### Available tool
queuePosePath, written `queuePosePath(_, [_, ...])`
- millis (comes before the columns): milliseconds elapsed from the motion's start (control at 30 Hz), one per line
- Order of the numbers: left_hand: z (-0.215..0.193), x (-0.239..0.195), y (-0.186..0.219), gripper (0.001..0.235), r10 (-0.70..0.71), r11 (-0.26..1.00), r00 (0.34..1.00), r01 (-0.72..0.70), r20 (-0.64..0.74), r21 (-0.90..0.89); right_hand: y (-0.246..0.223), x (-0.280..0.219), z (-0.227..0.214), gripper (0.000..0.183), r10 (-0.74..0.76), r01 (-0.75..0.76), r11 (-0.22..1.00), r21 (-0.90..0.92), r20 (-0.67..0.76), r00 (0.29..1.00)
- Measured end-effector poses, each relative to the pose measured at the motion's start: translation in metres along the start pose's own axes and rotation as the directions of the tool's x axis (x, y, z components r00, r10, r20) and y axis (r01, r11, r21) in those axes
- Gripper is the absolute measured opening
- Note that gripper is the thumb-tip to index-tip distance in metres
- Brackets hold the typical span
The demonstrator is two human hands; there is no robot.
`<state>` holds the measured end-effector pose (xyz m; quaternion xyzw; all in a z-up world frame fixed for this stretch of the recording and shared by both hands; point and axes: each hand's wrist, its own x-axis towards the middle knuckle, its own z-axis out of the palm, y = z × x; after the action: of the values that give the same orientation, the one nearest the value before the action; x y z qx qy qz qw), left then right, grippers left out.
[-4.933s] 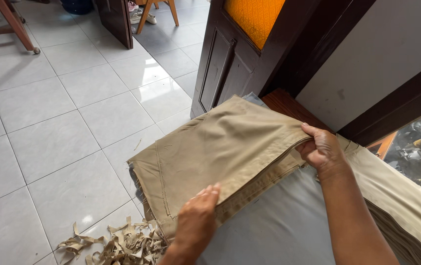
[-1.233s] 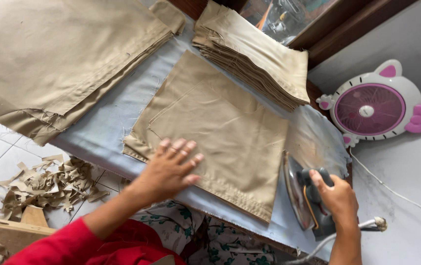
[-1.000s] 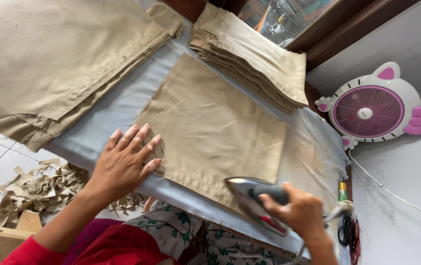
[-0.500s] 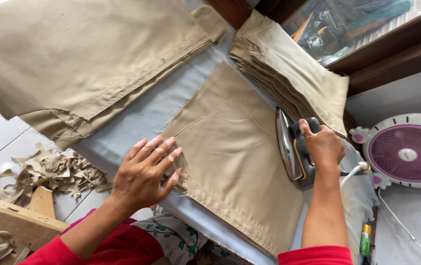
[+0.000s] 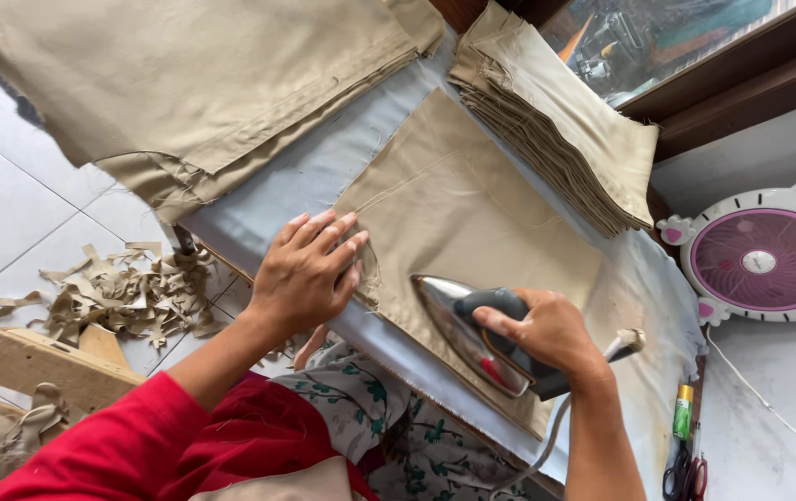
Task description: The person irons beige fabric pieces on an ironing board, smoothing them with an iron and stacking them. They handle the fabric by hand, folding and arranging the pieces on the board.
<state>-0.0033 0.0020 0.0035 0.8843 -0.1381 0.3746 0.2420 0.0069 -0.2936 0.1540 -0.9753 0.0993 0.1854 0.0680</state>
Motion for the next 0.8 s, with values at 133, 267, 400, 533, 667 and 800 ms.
queuePosePath(133, [0.028,-0.003,-0.017,0.029,0.001,1.000,0.998,-0.001,0.056,-0.005,-0.030,-0.048,0.016,0.050,-0.080,0.083,0.995,-0.048,0.072,0.994])
queuePosePath(267, [0.036,0.036,-0.002,0.014,0.045,0.986,0.948,0.009,0.315,-0.168,0.005,-0.068,0.025,0.047,-0.086,0.117,0.966,-0.230,0.140,0.986])
queuePosePath(400, [0.094,0.076,0.020,0.025,0.422,0.891,0.817,-0.291,0.394,-0.349,0.061,-0.076,0.037,0.053,0.057,-0.051,0.954,-0.294,0.013,0.998])
queuePosePath(533, [0.138,0.118,0.016,0.029,0.593,0.795,0.540,-0.276,0.598,-0.540,0.070,-0.087,0.042,0.060,0.213,-0.232,0.887,-0.399,-0.091,0.973])
queuePosePath(667, [0.159,0.123,-0.016,0.020,0.584,0.685,0.755,-0.262,0.298,-0.680,0.044,-0.073,0.064,0.053,0.092,-0.188,0.895,-0.405,-0.246,0.965])
queuePosePath(800, [0.165,0.124,-0.024,0.033,0.530,0.717,0.715,-0.090,0.456,-0.692,-0.016,-0.050,0.061,0.052,-0.073,-0.035,0.937,-0.348,-0.292,0.954])
